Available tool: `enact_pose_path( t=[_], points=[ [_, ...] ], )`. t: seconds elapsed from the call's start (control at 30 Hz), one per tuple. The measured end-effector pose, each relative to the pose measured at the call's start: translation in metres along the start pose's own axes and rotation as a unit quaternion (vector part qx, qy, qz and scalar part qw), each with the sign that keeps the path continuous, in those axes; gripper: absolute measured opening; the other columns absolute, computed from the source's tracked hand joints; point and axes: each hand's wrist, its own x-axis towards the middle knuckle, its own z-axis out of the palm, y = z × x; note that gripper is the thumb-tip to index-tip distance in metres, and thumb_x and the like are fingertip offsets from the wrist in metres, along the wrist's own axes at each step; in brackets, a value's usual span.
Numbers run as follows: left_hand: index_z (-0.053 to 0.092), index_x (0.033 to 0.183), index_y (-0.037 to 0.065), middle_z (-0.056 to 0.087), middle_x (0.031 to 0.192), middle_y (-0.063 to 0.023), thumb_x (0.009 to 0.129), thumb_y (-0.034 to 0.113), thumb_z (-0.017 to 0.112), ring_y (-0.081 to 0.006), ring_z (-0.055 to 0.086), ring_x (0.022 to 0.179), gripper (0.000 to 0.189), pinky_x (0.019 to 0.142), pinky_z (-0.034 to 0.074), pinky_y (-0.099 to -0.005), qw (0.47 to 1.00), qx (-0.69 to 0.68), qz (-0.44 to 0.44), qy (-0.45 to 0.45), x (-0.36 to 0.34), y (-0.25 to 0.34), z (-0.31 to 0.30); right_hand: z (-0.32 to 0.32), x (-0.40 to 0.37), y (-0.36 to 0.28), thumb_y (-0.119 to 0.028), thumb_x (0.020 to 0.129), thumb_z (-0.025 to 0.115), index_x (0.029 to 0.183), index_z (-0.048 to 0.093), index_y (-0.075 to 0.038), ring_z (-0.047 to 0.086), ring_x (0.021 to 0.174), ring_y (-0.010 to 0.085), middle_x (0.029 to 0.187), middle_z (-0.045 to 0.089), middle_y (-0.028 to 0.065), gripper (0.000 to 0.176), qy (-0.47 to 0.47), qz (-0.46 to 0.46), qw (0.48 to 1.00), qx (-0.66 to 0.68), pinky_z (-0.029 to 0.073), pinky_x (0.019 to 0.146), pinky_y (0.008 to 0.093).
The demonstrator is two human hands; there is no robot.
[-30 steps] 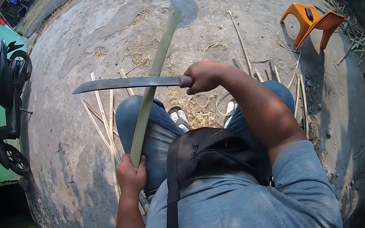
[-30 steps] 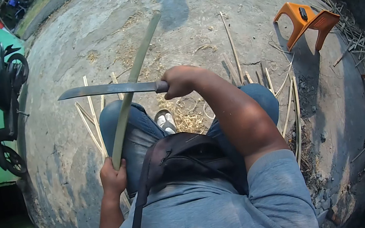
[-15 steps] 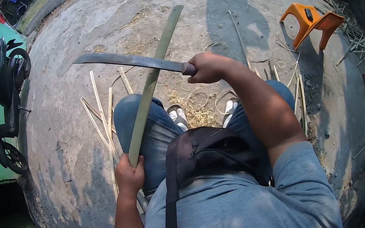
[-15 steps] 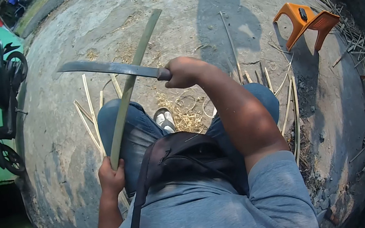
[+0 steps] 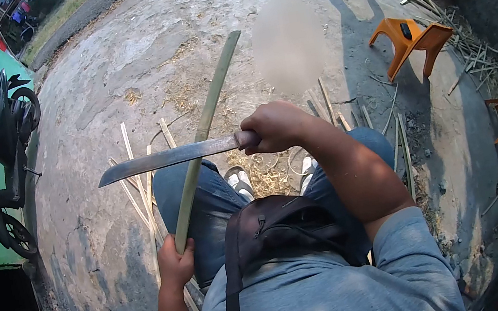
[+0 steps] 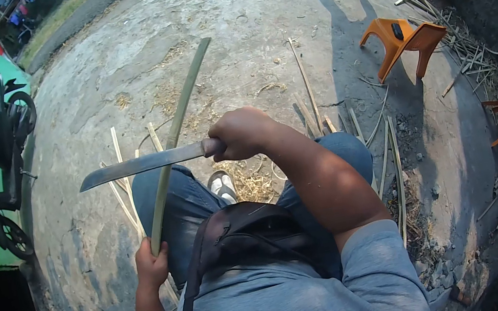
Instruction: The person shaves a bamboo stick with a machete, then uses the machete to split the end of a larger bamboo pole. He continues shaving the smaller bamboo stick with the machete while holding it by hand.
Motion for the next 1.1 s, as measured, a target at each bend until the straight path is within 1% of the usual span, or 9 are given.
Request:
enact_pose_path(
  t=[0.07, 0.23, 0.37, 0.47, 0.53, 0.73, 0.83, 0.97, 1.1],
  points=[
    [0.059, 0.094, 0.001, 0.064, 0.075, -0.017, 0.097, 0.032, 0.072, -0.0345, 0.065, 0.07, 0.034, 0.064, 0.048, -0.0443, 0.999, -0.035, -0.008, -0.039, 0.003, -0.004, -0.009, -0.002, -0.004, 0.0, -0.046, 0.083, 0.08, 0.095, 0.074, -0.016, 0.072, 0.085, 0.0365, 0.084, 0.073, 0.0129, 0.033, 0.036, 0.008, 0.999, -0.039, 0.054, 0.075, 0.0508],
    [0.06, 0.097, 0.001, 0.06, 0.077, -0.0048, 0.103, 0.036, 0.068, -0.0141, 0.055, 0.072, 0.036, 0.065, 0.046, -0.0356, 0.983, -0.142, 0.003, -0.119, 0.009, -0.02, -0.022, -0.016, -0.009, -0.004, -0.048, 0.086, 0.076, 0.102, 0.075, -0.021, 0.074, 0.095, 0.0302, 0.095, 0.077, 0.0081, 0.032, 0.007, 0.097, 0.993, -0.067, 0.058, 0.081, 0.0452],
    [0.06, 0.094, 0.002, 0.058, 0.075, -0.0026, 0.103, 0.041, 0.068, -0.0121, 0.051, 0.072, 0.041, 0.065, 0.045, -0.0332, 0.986, -0.117, -0.016, -0.12, 0.008, -0.018, -0.026, -0.024, -0.016, -0.011, -0.048, 0.088, 0.074, 0.105, 0.075, -0.022, 0.074, 0.099, 0.0291, 0.098, 0.077, 0.0073, 0.031, -0.007, 0.113, 0.992, -0.064, 0.057, 0.085, 0.0437],
    [0.061, 0.092, 0.002, 0.057, 0.075, -0.0012, 0.103, 0.044, 0.068, -0.0109, 0.05, 0.072, 0.044, 0.064, 0.044, -0.032, 0.99, -0.074, -0.064, -0.106, 0.002, -0.01, -0.028, -0.015, -0.019, -0.002, -0.049, 0.087, 0.076, 0.102, 0.073, -0.019, 0.073, 0.092, 0.0347, 0.091, 0.075, 0.0109, 0.034, 0.028, 0.083, 0.995, -0.05, 0.056, 0.08, 0.0485],
    [0.061, 0.091, 0.002, 0.056, 0.074, -0.0008, 0.102, 0.045, 0.068, -0.0104, 0.05, 0.072, 0.045, 0.064, 0.044, -0.0316, 0.99, -0.052, -0.091, -0.098, -0.002, -0.002, -0.031, -0.017, -0.02, -0.003, -0.047, 0.088, 0.074, 0.103, 0.074, -0.02, 0.073, 0.096, 0.0317, 0.095, 0.076, 0.0092, 0.031, 0.027, 0.088, 0.995, -0.038, 0.057, 0.083, 0.0461],
    [0.063, 0.1, 0.001, 0.06, 0.079, -0.0018, 0.101, 0.046, 0.07, -0.0107, 0.054, 0.075, 0.046, 0.068, 0.045, -0.031, 0.986, -0.119, -0.091, -0.08, -0.002, 0.0, -0.02, -0.011, -0.018, -0.013, -0.038, 0.087, 0.073, 0.1, 0.073, -0.018, 0.074, 0.095, 0.0316, 0.095, 0.076, 0.0096, 0.025, 0.035, 0.061, 0.997, -0.029, 0.058, 0.082, 0.0461],
    [0.063, 0.104, 0.001, 0.063, 0.084, -0.0013, 0.097, 0.043, 0.075, -0.0108, 0.056, 0.077, 0.044, 0.07, 0.047, -0.0305, 0.987, -0.131, -0.049, -0.073, 0.001, -0.021, -0.013, -0.003, -0.013, -0.02, -0.032, 0.085, 0.073, 0.099, 0.073, -0.017, 0.074, 0.093, 0.0322, 0.093, 0.076, 0.0097, 0.02, 0.024, 0.037, 0.998, -0.042, 0.058, 0.08, 0.0467],
    [0.063, 0.105, 0.001, 0.064, 0.086, -0.0023, 0.092, 0.037, 0.082, -0.0124, 0.058, 0.077, 0.043, 0.071, 0.049, -0.0318, 0.98, -0.137, -0.089, -0.115, 0.006, -0.007, -0.017, 0.012, -0.002, -0.006, -0.024, 0.083, 0.071, 0.098, 0.073, -0.016, 0.074, 0.093, 0.0322, 0.093, 0.076, 0.0092, 0.017, 0.054, 0.026, 0.997, -0.049, 0.058, 0.08, 0.0467],
    [0.063, 0.105, 0.001, 0.063, 0.084, -0.0029, 0.089, 0.033, 0.085, -0.0137, 0.059, 0.077, 0.042, 0.069, 0.049, -0.0332, 0.979, -0.124, -0.106, -0.122, 0.013, -0.008, -0.015, 0.007, 0.013, 0.014, -0.021, 0.085, 0.068, 0.105, 0.075, -0.016, 0.074, 0.098, 0.0328, 0.101, 0.076, 0.0109, 0.021, 0.041, 0.137, 0.99, 0.004, 0.058, 0.085, 0.0466]
  ],
)
